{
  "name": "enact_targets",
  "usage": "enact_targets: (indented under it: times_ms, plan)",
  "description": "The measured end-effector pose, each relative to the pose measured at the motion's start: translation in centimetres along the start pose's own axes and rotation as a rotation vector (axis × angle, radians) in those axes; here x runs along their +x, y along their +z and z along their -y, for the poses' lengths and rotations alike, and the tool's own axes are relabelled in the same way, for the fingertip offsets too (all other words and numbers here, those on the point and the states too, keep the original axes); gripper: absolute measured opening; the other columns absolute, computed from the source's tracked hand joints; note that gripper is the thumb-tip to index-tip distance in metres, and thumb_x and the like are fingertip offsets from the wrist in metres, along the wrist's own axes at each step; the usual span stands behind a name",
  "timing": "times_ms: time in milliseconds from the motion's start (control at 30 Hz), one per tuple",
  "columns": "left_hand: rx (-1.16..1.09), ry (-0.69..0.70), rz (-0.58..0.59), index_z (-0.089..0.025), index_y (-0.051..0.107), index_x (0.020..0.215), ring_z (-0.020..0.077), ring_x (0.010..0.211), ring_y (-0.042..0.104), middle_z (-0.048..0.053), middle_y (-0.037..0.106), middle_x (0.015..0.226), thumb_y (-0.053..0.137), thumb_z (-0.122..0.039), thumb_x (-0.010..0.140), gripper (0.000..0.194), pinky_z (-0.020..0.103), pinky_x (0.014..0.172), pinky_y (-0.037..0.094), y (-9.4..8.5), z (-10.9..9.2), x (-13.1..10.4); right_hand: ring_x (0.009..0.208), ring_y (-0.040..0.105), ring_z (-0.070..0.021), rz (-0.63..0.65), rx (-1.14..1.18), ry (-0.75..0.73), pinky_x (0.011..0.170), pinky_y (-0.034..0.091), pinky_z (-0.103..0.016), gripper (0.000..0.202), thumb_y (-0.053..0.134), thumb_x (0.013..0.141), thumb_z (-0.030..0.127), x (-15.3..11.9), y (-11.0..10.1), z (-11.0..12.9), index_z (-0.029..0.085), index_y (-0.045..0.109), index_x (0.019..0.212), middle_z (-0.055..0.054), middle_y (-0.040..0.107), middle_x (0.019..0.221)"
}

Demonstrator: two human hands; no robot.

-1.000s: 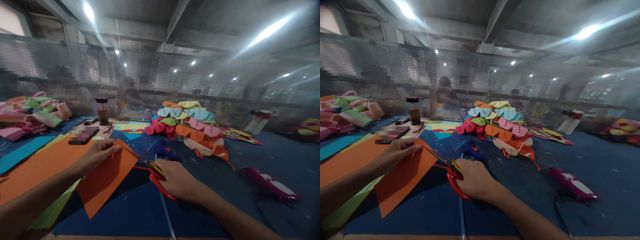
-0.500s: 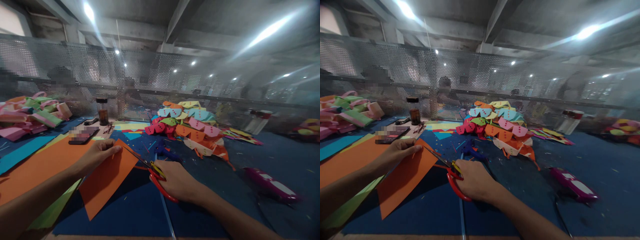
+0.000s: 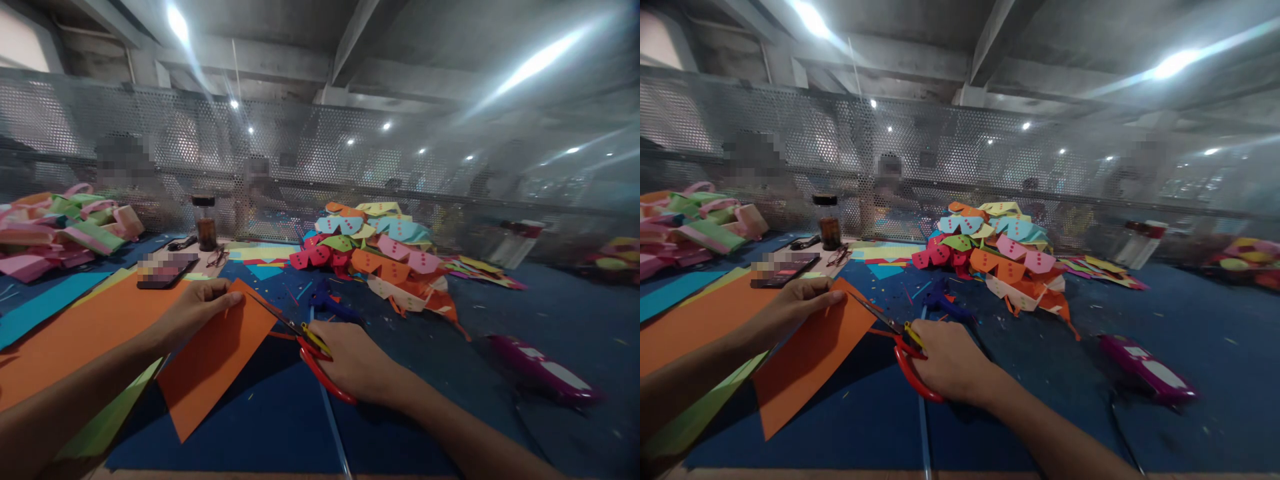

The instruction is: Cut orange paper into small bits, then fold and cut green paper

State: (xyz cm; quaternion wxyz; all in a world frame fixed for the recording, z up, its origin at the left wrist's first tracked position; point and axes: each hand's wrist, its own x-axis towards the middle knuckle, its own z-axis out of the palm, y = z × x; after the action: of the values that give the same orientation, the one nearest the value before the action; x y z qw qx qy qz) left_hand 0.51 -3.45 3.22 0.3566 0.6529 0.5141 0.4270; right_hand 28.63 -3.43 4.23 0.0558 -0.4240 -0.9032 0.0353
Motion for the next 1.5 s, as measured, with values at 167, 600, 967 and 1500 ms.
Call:
enact_targets:
  times_ms: [167, 600, 967, 1500]
  plan:
    - [-0.016, -0.010, -0.003, -0.019, 0.048, 0.061, 0.0088, 0.048, 0.038, -0.005, 0.045, 0.056, 0.060, -0.053, 0.084, 0.042, 0.023, 0.047, 0.022, 0.12, -0.33, -0.08, 0.064, 0.053, -0.0144, -0.001, -0.006, -0.005, 0.056, 0.021, -0.027, 0.024, 0.047, 0.092, 0.039, 0.05, 0.07, -0.04, 0.019, 0.053, 0.080, -0.002, 0.063, 0.075]
    - [-0.026, -0.017, 0.015, -0.019, 0.049, 0.062, 0.0092, 0.047, 0.036, -0.005, 0.044, 0.055, 0.059, -0.053, 0.084, 0.041, 0.024, 0.047, 0.019, -0.01, 0.17, 0.06, 0.065, 0.053, -0.0146, 0.012, -0.005, -0.010, 0.056, 0.023, -0.026, 0.022, 0.048, 0.091, 0.038, 0.07, 0.13, -0.20, 0.019, 0.054, 0.080, -0.002, 0.063, 0.075]
    - [-0.028, 0.003, 0.016, -0.018, 0.050, 0.062, 0.0089, 0.048, 0.039, -0.005, 0.046, 0.056, 0.059, -0.052, 0.084, 0.042, 0.023, 0.046, 0.023, -0.01, 0.21, 0.08, 0.065, 0.055, -0.0150, 0.005, -0.001, -0.006, 0.056, 0.021, -0.026, 0.022, 0.049, 0.090, 0.038, 0.11, 0.14, -0.26, 0.019, 0.054, 0.080, -0.003, 0.064, 0.076]
    - [-0.026, 0.007, 0.021, -0.019, 0.051, 0.062, 0.0091, 0.049, 0.037, -0.005, 0.045, 0.057, 0.059, -0.050, 0.085, 0.040, 0.024, 0.047, 0.022, -0.05, 0.29, 0.11, 0.065, 0.055, -0.0152, -0.008, -0.002, -0.005, 0.056, 0.023, -0.026, 0.025, 0.048, 0.091, 0.040, 0.20, 0.32, -0.45, 0.019, 0.055, 0.079, -0.003, 0.066, 0.076]
